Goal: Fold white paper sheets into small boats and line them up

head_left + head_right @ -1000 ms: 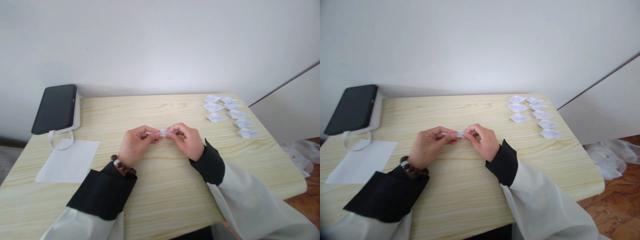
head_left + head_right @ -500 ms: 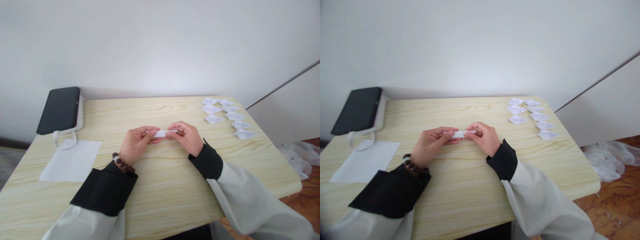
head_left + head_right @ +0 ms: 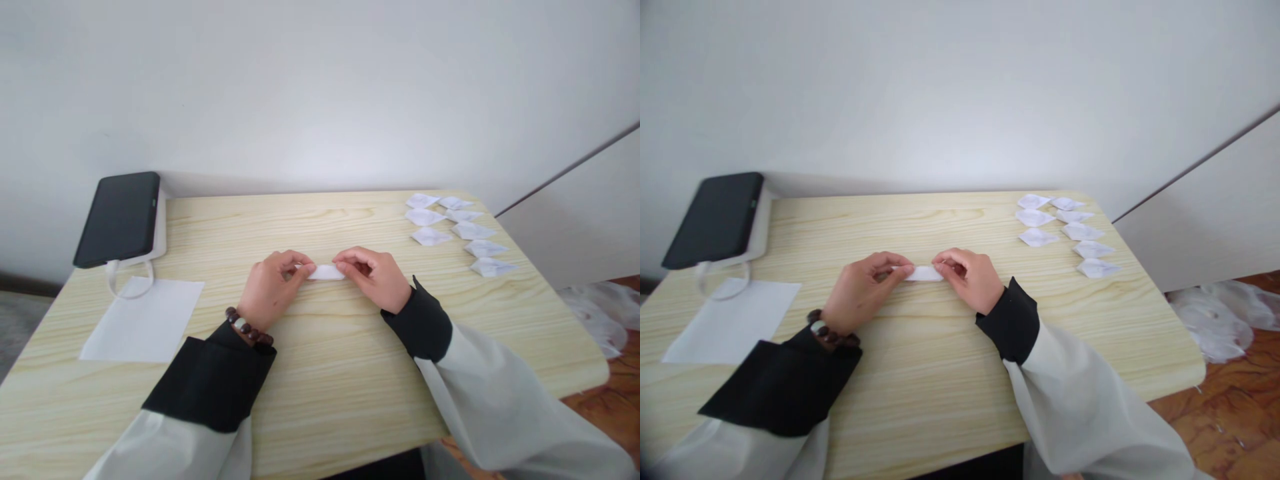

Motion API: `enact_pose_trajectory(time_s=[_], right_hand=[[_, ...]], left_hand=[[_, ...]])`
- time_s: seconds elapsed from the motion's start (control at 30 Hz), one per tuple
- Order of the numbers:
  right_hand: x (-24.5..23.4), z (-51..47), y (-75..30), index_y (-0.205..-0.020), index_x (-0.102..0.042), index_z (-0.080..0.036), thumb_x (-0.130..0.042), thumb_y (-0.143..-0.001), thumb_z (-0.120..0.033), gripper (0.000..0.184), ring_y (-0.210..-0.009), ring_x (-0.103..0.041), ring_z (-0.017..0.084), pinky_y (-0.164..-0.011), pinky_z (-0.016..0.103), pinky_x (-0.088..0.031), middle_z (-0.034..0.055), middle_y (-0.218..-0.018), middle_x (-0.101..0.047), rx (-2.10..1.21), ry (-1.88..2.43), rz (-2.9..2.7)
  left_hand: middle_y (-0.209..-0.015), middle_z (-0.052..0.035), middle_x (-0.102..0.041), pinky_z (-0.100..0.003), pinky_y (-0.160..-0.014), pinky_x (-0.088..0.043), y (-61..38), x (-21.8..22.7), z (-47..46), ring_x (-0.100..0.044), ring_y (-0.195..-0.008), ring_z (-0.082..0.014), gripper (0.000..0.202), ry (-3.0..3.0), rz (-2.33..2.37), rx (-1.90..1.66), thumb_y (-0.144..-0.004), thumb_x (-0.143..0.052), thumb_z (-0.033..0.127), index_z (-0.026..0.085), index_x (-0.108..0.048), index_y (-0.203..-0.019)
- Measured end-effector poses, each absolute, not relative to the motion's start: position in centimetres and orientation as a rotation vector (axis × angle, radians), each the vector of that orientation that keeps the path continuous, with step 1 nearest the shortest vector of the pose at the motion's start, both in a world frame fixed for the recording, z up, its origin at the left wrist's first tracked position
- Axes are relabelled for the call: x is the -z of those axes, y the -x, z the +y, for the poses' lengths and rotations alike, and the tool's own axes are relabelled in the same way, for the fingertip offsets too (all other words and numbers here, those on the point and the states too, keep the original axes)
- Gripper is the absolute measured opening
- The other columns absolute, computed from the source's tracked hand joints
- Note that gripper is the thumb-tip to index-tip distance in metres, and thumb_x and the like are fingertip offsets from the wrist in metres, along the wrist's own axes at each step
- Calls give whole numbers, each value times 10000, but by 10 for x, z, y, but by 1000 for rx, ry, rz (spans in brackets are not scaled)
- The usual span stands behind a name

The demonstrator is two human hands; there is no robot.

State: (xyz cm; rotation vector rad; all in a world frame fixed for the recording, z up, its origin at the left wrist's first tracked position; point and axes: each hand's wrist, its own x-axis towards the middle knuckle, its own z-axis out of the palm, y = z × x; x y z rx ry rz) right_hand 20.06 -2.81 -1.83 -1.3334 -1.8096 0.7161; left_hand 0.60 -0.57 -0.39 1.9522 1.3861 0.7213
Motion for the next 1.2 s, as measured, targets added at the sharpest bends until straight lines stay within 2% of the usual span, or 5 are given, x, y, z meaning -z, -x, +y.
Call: enact_pose_trajectory(time_s=[0.2, 0.43, 0.77, 0.97, 1.2], right_hand=[[22, -28, -204, -919, -678, -178, -532, -874, -189, 153, -845, -549, 163, -789, 311, -440, 66, -912, -642, -292, 1147, -2112], [28, -33, -208, -932, -689, -191, -445, -915, -147, 249, -812, -519, 167, -703, 321, -419, 48, -872, -669, 68, 965, -2328], [30, -40, -212, -923, -665, -149, -451, -889, -93, 224, -891, -613, 171, -768, 322, -551, 69, -915, -698, 47, 870, -2316], [33, -50, -217, -913, -651, -117, -444, -884, -68, 215, -1002, -630, 189, -855, 324, -559, 99, -981, -701, 114, 921, -2283], [29, -52, -210, -892, -612, -138, -471, -838, -90, 158, -928, -603, 198, -832, 354, -527, 98, -945, -665, -28, 1065, -2243]], left_hand=[[-759, -30, -670, -351, -807, -416, -5, 11, -1, -528, -837, -213, 148, -2268, 1383, -727, -795, -596, 310, 192, -669, -746], [-780, -20, -667, -382, -820, -388, -3, 16, 0, -510, -845, -220, 106, -2308, 1371, -674, -806, -616, 288, 205, -670, -768], [-757, -27, -634, -404, -803, -390, -5, 15, -3, -494, -845, -229, 101, -2301, 1459, -641, -797, -621, 276, 204, -647, -731], [-836, -52, -604, -441, -819, -403, -5, 16, -3, -471, -898, -254, 82, -2355, 1480, -644, -794, -634, 273, 201, -652, -761], [-949, -50, -636, -357, -827, -450, 0, 15, -4, -514, -914, -193, 238, -2733, 892, -721, -892, -471, 151, 225, -676, -989]])
